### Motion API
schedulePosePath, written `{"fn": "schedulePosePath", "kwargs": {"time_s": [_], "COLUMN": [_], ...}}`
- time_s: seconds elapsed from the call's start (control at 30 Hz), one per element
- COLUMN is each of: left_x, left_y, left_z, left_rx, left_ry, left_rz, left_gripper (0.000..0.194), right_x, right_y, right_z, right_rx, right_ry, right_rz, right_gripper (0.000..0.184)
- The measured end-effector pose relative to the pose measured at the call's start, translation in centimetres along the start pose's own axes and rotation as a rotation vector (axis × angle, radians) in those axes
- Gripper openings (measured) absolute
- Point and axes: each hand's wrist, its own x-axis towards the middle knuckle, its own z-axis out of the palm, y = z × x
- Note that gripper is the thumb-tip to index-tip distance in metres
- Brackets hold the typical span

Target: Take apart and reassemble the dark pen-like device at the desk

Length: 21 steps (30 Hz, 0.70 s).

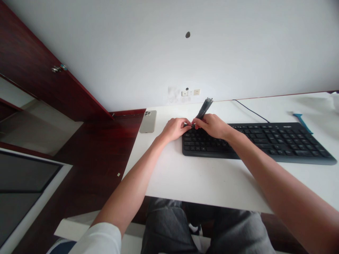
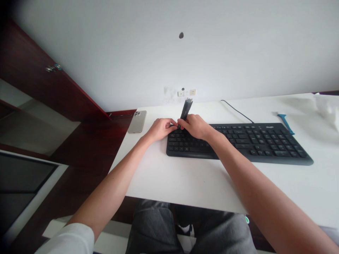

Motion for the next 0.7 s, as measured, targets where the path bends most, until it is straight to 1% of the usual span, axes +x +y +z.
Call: {"fn": "schedulePosePath", "kwargs": {"time_s": [0.1,0.2,0.37,0.47,0.57,0.7], "left_x": [0.0,0.1,0.2,0.1,0.1,0.1], "left_y": [-0.1,-0.3,-0.4,-0.3,-0.1,0.1], "left_z": [0.1,0.1,-0.1,-0.1,-0.1,0.0], "left_rx": [0.000,0.004,0.018,0.035,0.067,0.109], "left_ry": [0.005,0.007,-0.001,-0.008,0.002,-0.005], "left_rz": [0.002,0.017,0.007,-0.004,0.003,0.028], "left_gripper": [0.019,0.018,0.021,0.019,0.017,0.018], "right_x": [0.1,0.0,-0.6,-0.9,-1.0,-1.0], "right_y": [0.1,0.2,0.0,-0.3,-0.7,-1.1], "right_z": [0.3,0.6,1.3,1.2,1.1,1.1], "right_rx": [0.005,0.019,-0.072,-0.090,-0.074,0.007], "right_ry": [-0.004,-0.009,0.099,0.100,0.123,0.148], "right_rz": [-0.036,-0.072,-0.095,-0.113,-0.091,-0.057], "right_gripper": [0.045,0.044,0.038,0.037,0.039,0.037]}}
